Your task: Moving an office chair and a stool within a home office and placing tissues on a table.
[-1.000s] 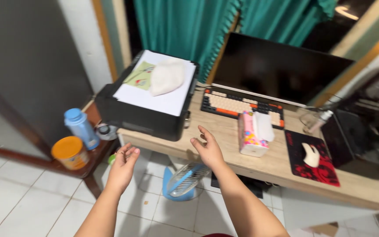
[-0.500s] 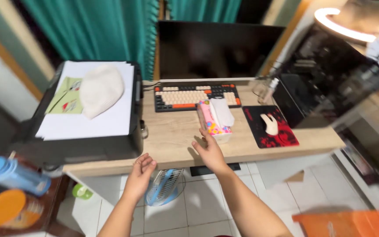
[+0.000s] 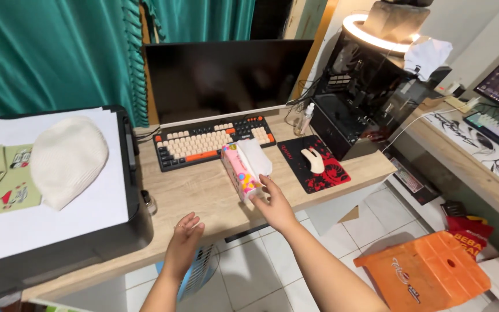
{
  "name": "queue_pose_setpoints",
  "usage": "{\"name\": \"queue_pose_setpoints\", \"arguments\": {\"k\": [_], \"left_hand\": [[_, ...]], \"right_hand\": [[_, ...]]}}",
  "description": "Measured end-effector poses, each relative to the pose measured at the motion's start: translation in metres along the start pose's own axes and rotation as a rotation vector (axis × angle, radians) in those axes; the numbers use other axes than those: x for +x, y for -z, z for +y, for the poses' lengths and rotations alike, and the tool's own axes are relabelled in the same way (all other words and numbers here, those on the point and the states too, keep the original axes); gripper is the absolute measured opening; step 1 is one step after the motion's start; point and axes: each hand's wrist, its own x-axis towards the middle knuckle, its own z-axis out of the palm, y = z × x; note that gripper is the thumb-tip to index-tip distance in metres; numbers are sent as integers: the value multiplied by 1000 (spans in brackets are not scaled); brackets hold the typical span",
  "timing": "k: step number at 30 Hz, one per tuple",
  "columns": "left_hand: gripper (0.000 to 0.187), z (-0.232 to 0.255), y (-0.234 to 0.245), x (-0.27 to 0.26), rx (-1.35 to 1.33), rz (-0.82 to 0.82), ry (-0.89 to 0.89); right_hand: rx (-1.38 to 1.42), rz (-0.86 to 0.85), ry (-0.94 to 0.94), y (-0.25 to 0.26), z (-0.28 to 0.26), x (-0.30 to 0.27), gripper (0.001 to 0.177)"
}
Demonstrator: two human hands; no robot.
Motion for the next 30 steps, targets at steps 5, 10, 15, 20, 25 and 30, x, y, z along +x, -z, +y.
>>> {"name": "queue_pose_setpoints", "arguments": {"k": [5,10,15,20,25,30], "left_hand": [[63,-17,-32,43,27,15,-13],[63,-41,-75,84,-19,91,-101],[67,-33,-122,104,50,148,-48],[68,-22,-167,121,97,244,-3],[70,28,-207,109,147,307,94],[70,8,-211,121,313,438,-78]], "right_hand": [[17,24,-57,28,23,16,75],[78,-47,-59,47,68,58,75],[81,-126,-43,62,97,105,74],[224,-245,-39,63,136,140,75],[178,-334,-42,75,131,148,73],[200,-364,48,62,149,144,65]]}}
